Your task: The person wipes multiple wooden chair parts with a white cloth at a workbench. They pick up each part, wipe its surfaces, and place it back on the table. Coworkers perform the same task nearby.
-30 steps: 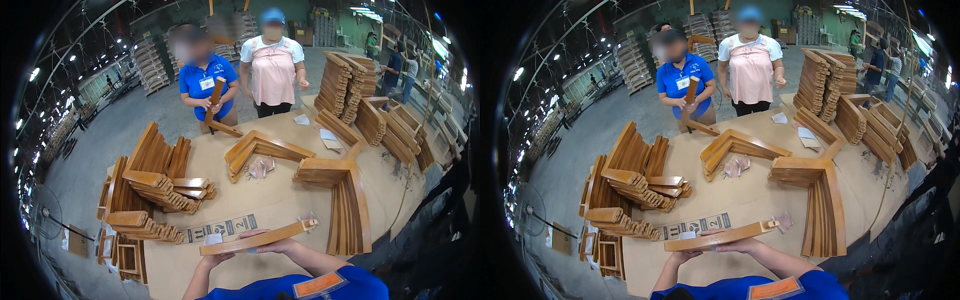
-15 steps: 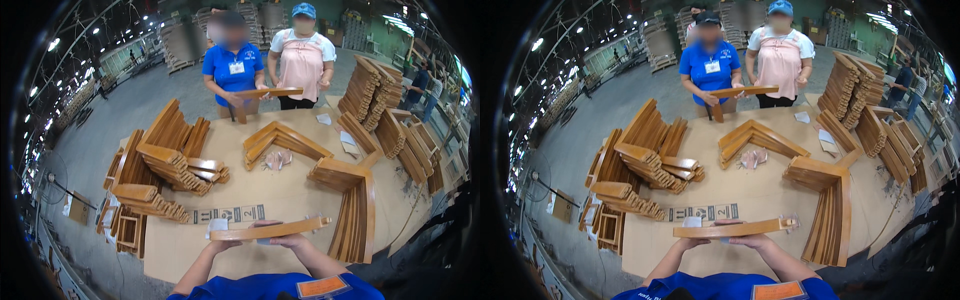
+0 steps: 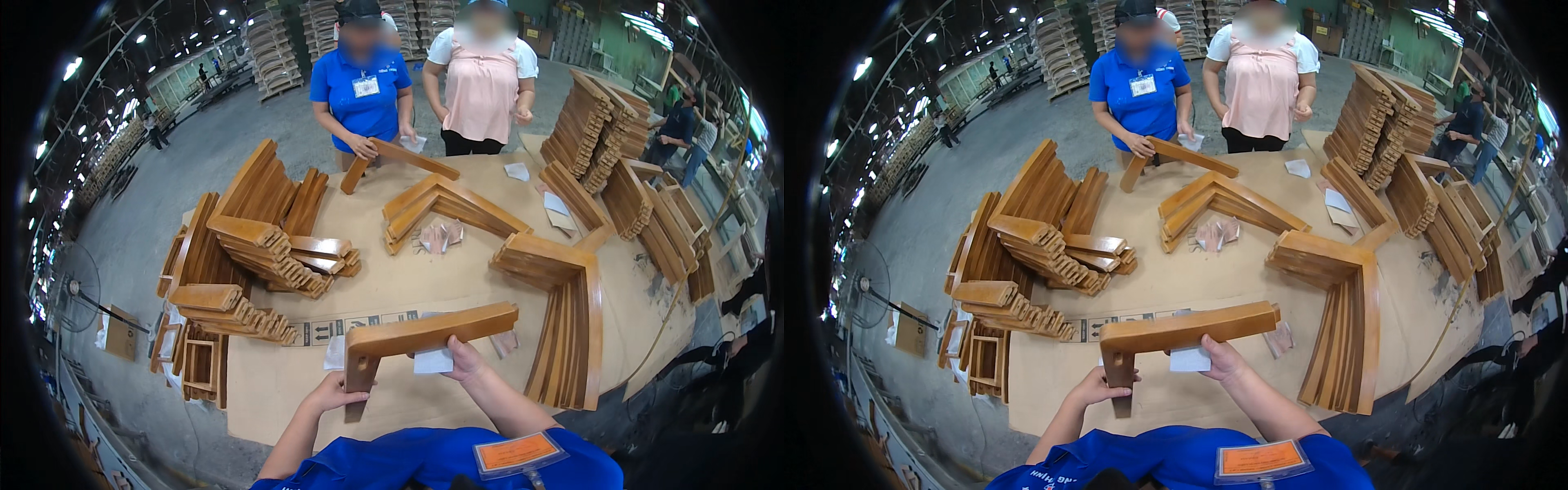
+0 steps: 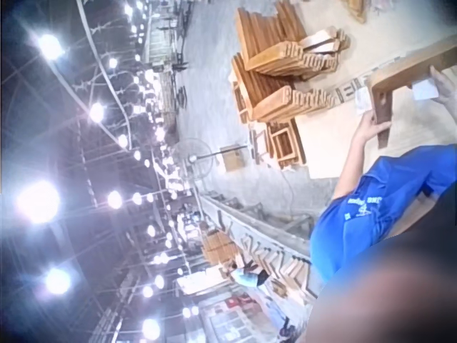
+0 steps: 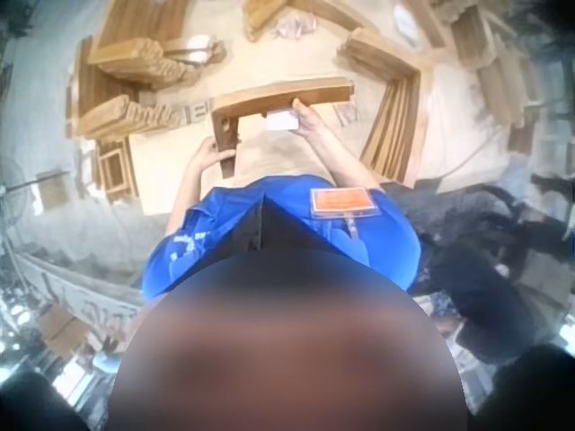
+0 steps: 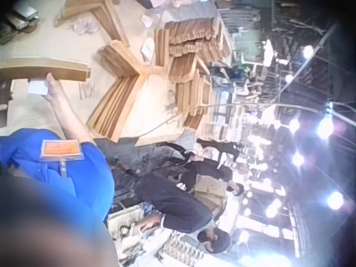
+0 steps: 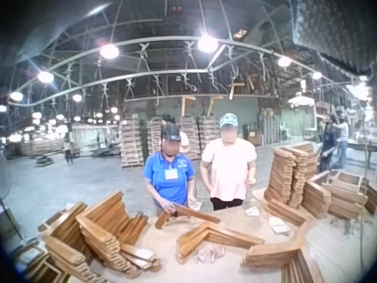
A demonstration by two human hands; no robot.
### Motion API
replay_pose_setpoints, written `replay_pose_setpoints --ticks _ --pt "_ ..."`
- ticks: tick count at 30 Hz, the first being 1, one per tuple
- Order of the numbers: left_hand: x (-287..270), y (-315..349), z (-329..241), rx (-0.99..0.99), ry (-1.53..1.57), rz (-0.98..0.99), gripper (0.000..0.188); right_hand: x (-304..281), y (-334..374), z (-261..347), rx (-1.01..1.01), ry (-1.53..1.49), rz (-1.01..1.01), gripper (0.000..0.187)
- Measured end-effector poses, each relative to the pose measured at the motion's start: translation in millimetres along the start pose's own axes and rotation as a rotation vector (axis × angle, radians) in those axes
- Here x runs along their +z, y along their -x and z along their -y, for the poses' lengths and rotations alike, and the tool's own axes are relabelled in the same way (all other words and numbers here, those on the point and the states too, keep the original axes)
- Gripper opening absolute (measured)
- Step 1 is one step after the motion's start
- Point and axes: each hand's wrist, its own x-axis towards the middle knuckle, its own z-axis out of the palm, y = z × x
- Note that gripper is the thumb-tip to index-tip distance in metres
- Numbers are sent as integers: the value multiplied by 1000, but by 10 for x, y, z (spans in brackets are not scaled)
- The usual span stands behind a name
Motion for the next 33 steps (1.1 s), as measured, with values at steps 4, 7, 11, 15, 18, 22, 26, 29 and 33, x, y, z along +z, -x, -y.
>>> replay_pose_setpoints --ticks 4,7,11,15,18,22,26,29,33 --pt "32 89 24 -4 117 -35 32 -292 -96 -146 50 -177 -117 79" --pt "74 112 49 -98 214 -110 28 -567 -144 -348 107 -248 -173 77" --pt "117 108 69 -225 190 -182 30 -878 -11 -684 363 -90 -356 70" --pt "152 105 141 -333 126 -214 32 -1055 275 -888 573 155 -530 59" --pt "211 77 252 -352 -22 -171 35 -1127 457 -939 639 211 -570 48" --pt "269 49 374 -480 176 -238 37 -1197 589 -950 662 294 -598 45" --pt "277 63 421 -517 308 -319 36 -1242 633 -956 654 341 -578 45" --pt "271 77 445 -508 328 -319 32 -1236 638 -954 651 356 -570 46" --pt "278 76 491 -520 362 -345 30 -1179 606 -957 656 375 -553 44"
